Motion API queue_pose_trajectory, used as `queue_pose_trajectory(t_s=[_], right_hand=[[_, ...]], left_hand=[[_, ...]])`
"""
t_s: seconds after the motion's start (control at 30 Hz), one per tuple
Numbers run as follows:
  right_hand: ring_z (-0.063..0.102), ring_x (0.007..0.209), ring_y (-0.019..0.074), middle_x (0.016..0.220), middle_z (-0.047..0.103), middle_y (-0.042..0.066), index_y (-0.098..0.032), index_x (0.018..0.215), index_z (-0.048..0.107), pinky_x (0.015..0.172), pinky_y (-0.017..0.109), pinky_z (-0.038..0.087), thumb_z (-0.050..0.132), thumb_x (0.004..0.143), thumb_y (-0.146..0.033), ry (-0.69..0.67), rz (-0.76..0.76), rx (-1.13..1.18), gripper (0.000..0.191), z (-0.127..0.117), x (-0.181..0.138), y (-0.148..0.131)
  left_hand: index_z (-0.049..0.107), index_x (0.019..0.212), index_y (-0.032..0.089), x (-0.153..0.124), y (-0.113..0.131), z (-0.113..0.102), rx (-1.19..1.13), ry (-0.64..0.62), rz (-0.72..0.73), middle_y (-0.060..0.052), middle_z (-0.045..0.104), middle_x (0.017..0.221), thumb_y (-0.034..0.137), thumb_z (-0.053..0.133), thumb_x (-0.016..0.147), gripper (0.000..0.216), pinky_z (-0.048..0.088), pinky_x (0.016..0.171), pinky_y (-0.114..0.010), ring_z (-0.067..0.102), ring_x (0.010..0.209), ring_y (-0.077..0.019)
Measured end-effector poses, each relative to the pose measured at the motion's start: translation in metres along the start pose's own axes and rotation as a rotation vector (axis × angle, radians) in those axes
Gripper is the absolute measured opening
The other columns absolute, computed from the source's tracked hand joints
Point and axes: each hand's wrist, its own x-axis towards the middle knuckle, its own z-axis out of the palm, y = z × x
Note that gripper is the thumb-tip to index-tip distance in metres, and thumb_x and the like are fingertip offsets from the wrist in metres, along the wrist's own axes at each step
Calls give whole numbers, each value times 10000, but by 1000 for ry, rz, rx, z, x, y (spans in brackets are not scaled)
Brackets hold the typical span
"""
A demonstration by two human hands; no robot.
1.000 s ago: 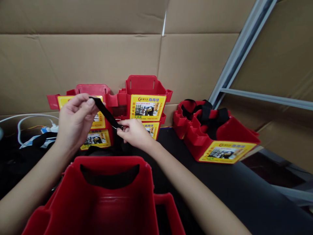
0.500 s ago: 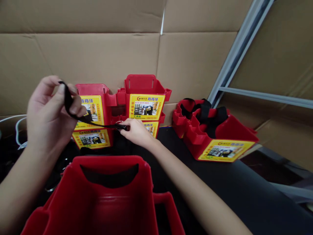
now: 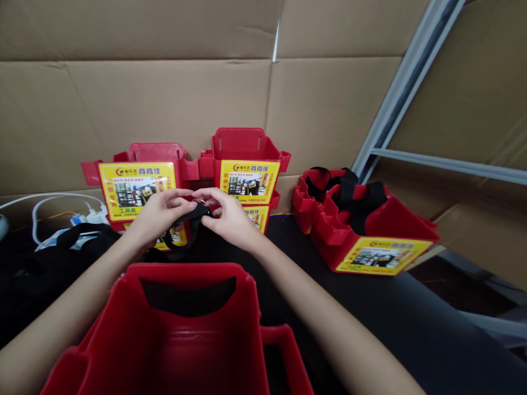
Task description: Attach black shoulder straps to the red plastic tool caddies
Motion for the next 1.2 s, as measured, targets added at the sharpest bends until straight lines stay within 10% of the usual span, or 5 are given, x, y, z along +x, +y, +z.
queue_pose_trajectory(t_s=[0.6, 0.93, 1.2], right_hand=[[565, 672, 76, 760, 575, 2, -147, 868, 550, 565, 178, 515, 645, 664, -140, 60, 368, 330, 225, -12, 1, -10], [533, 661, 89, 767, 477, -13, -174, 812, 485, 527, 242, 551, 603, 641, -95, 302, 208, 278, 222, -31, 4, -22], [518, 560, 71, 700, 501, -26, -189, 719, 500, 540, 221, 496, 600, 638, -74, 732, 45, 252, 172, -84, 7, -21]], left_hand=[[604, 758, 151, -2, 3, 2, 335, -66, 491, -18, 624, 761, 188, 565, 750, 54, 444, 705, -253, 573, 734, -128], [422, 783, 173, -6, 8, -1, -151, -326, 119, 36, 555, 642, 235, 533, 801, 128, 391, 497, -150, 540, 558, -70], [391, 796, 186, -5, 10, -7, -231, -411, 134, 30, 589, 614, 222, 523, 809, 138, 432, 575, -195, 593, 593, -99]])
